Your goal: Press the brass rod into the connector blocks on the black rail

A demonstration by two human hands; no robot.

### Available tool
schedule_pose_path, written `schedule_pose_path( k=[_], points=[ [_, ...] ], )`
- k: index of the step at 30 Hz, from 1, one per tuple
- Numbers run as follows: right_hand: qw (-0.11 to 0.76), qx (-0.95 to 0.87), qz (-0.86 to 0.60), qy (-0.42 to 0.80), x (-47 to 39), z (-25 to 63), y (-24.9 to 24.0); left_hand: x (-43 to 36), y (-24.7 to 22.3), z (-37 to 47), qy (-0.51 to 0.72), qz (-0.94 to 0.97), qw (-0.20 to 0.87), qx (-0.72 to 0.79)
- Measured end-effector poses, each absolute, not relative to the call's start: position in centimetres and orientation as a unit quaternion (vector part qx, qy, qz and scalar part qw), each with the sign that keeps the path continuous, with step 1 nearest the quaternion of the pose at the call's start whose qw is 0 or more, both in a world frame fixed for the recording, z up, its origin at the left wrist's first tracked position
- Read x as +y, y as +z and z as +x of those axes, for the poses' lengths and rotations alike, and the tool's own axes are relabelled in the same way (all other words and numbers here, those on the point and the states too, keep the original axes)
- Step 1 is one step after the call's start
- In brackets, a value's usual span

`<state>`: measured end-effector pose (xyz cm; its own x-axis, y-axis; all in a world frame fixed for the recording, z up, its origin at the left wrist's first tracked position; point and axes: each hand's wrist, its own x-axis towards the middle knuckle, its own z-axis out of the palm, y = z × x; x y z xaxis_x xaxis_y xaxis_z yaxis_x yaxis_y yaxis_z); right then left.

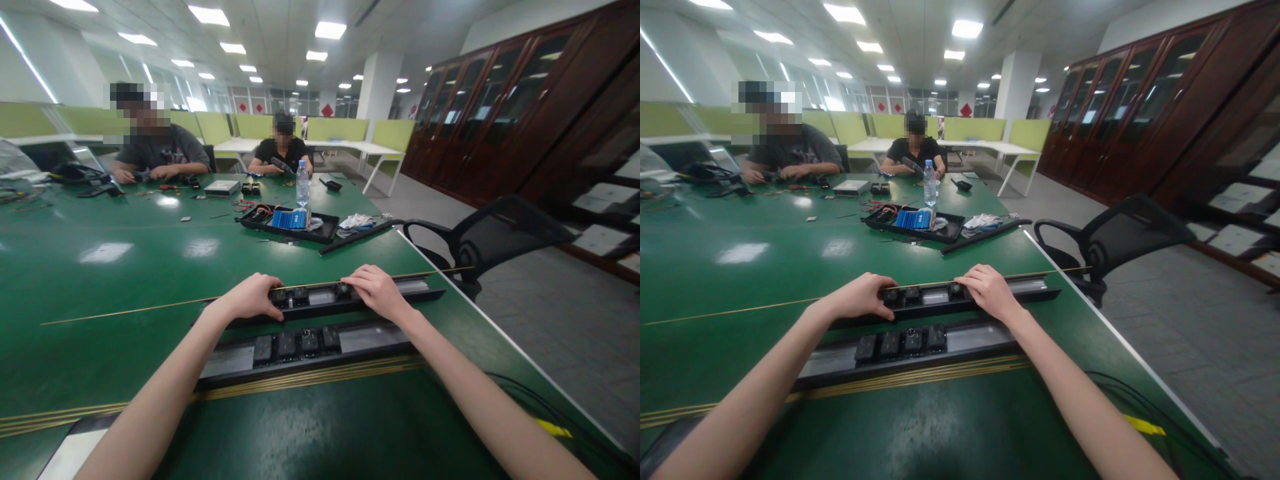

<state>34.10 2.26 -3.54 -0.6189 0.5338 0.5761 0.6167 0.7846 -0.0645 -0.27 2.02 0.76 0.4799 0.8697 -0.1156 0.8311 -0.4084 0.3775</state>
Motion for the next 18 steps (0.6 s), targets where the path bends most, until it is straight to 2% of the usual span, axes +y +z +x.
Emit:
schedule_pose_path(
  k=[18],
  points=[
    [0.311, -0.888, -0.335, -0.052, 2.32, 33.80, -3.80, 1.84, 0.93, -0.20, 0.055, 0.837, 0.198, 0.507]
  ],
)
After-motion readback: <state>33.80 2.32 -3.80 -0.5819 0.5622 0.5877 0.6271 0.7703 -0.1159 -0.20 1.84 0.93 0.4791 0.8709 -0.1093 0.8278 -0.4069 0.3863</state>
